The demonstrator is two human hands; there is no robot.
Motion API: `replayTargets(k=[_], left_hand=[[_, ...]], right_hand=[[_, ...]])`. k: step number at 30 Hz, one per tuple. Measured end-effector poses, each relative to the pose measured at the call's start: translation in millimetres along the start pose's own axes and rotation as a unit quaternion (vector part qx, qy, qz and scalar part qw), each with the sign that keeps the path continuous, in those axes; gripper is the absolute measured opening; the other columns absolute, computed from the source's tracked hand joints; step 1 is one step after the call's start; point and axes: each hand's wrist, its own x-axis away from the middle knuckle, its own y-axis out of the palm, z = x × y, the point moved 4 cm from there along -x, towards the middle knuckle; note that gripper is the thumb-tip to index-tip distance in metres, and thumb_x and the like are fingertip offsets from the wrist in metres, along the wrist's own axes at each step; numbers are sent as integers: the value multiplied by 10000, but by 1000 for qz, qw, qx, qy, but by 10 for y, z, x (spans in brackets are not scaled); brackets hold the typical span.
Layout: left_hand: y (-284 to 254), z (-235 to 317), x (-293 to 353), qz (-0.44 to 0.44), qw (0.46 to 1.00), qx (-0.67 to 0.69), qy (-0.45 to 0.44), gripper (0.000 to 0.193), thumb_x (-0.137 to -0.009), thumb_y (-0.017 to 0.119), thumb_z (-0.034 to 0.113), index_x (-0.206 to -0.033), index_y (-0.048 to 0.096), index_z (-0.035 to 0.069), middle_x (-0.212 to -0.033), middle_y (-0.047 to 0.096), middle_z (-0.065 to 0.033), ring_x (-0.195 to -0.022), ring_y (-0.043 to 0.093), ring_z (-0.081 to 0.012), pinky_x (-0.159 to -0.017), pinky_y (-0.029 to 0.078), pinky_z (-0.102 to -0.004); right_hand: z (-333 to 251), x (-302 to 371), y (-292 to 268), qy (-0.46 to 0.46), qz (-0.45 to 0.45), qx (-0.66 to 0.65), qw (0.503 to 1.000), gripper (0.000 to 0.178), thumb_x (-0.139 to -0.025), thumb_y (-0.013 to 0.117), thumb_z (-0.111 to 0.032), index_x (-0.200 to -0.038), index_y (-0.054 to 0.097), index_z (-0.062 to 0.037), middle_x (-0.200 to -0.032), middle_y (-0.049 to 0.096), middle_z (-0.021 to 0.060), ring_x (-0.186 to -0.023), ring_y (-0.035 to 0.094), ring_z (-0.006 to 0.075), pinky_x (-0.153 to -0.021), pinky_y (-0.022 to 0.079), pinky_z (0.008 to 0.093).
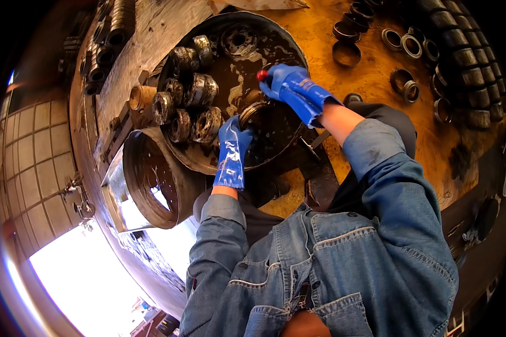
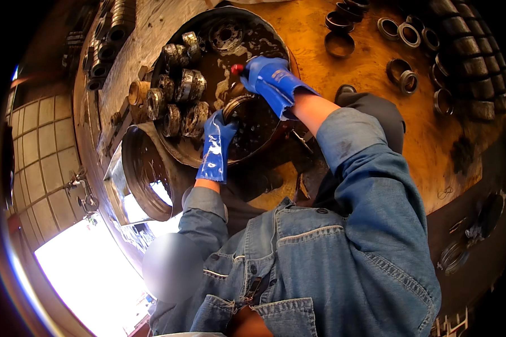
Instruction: The person sits on the floor and cleans greasy metal rings using a red-handled brush. They repeatedly scrub the rings, dip them into a bucket of dark liquid, and place them into a larger basin containing other parts.
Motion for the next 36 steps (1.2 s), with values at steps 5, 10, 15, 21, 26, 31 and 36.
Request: replayTargets(k=[5,10,15,21,26,31,36], left_hand=[[115,-251,18,8,998,52,-40,326,-765,792,53,-1082,723,25,-961,761,-100,-858,704,-167,-776,571,-345],[277,-366,1,-31,996,1,-78,402,-695,838,66,-1078,718,54,-979,744,-155,-940,721,-291,-845,573,-380],[284,-121,2,-19,998,47,-29,377,-708,819,38,-1073,725,34,-986,741,-141,-930,722,-274,-853,571,-362],[45,-1777,101,73,939,311,-126,253,-786,759,22,-1038,731,25,-1006,748,-133,-921,721,-253,-848,567,-335],[191,-59,71,0,998,61,9,233,-815,752,68,-1042,733,25,-997,749,-119,-907,721,-231,-834,563,-335],[22,327,18,-55,992,-106,-36,365,-794,777,276,-1098,732,78,-1029,737,-185,-993,703,-360,-895,552,-424],[1,565,-257,-85,953,-292,-22,442,-833,744,365,-1189,712,105,-1203,703,-165,-1121,671,-353,-994,529,-443]], right_hand=[[-380,164,8,-187,9,-238,953,584,-927,594,-625,-957,717,-54,-911,716,146,-846,696,293,-775,560,420],[-478,361,4,-200,44,-145,968,474,-910,632,-525,-1015,745,-77,-874,721,162,-802,702,316,-762,576,395],[6,136,-153,29,17,25,999,443,-893,668,-510,-902,717,-70,-794,705,142,-728,687,272,-734,565,382],[-1100,378,8,-255,15,-206,945,478,-930,666,-527,-1014,718,-59,-898,718,142,-818,705,282,-777,583,366],[-154,240,-55,-18,-40,-111,993,482,-898,657,-517,-979,729,-48,-868,719,184,-813,704,327,-791,576,396],[201,118,194,23,-4,-62,998,404,-865,629,-454,-1040,747,-110,-967,737,170,-932,705,379,-819,565,425],[-28,53,275,33,-52,-49,997,357,-860,626,-404,-1091,751,-162,-1041,743,133,-982,708,364,-849,558,447]])
